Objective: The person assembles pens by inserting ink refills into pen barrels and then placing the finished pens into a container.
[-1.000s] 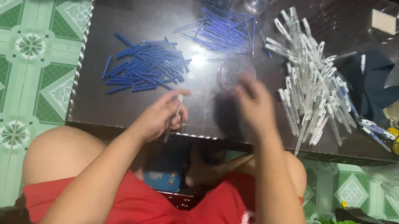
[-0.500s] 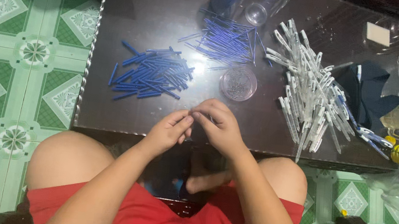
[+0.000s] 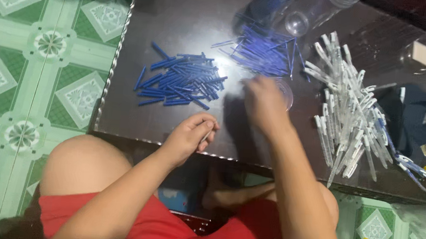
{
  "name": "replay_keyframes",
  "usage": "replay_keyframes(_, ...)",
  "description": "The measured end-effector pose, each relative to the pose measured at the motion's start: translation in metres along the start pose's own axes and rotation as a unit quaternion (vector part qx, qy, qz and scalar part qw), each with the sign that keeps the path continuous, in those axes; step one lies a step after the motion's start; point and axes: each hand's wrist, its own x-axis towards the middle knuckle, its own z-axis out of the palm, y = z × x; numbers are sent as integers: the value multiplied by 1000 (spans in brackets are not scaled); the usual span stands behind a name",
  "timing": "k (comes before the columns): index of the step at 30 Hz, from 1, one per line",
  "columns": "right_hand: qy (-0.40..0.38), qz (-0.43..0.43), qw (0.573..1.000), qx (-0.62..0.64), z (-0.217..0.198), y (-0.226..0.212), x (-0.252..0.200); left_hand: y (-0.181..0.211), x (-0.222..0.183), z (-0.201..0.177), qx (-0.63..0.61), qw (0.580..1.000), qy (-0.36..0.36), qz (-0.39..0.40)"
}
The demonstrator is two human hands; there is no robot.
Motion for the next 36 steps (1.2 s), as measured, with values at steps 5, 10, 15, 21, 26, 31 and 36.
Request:
replay_keyframes(5, -39, -59, 976, -207, 20, 32, 41, 7, 5, -5, -49, 998, 26, 9)
replay_keyframes(10, -46, -131, 967, -212, 16, 30, 56, 12, 9, -10, -57, 997, 46, 15)
replay_keyframes(15, 89, -136, 980, 117, -11, -34, 30, 7, 14, -15, -50, 996, 62, 34)
replay_keyframes(21, 20, -162, 976, 146, -46, -83, -9, 14, 6, -12, -31, 996, 52, 62)
replay_keyframes(26, 31, -160, 975, 150, -49, -90, -15, 14, 2, -7, 37, 997, 41, 60)
replay_keyframes(31, 27, -166, 980, 105, -50, -87, -21, 25, -3, 1, 85, 993, 41, 63)
replay_keyframes(36, 27, -158, 983, 87, -54, -86, -25, 21, -3, 1, 85, 994, 54, 40)
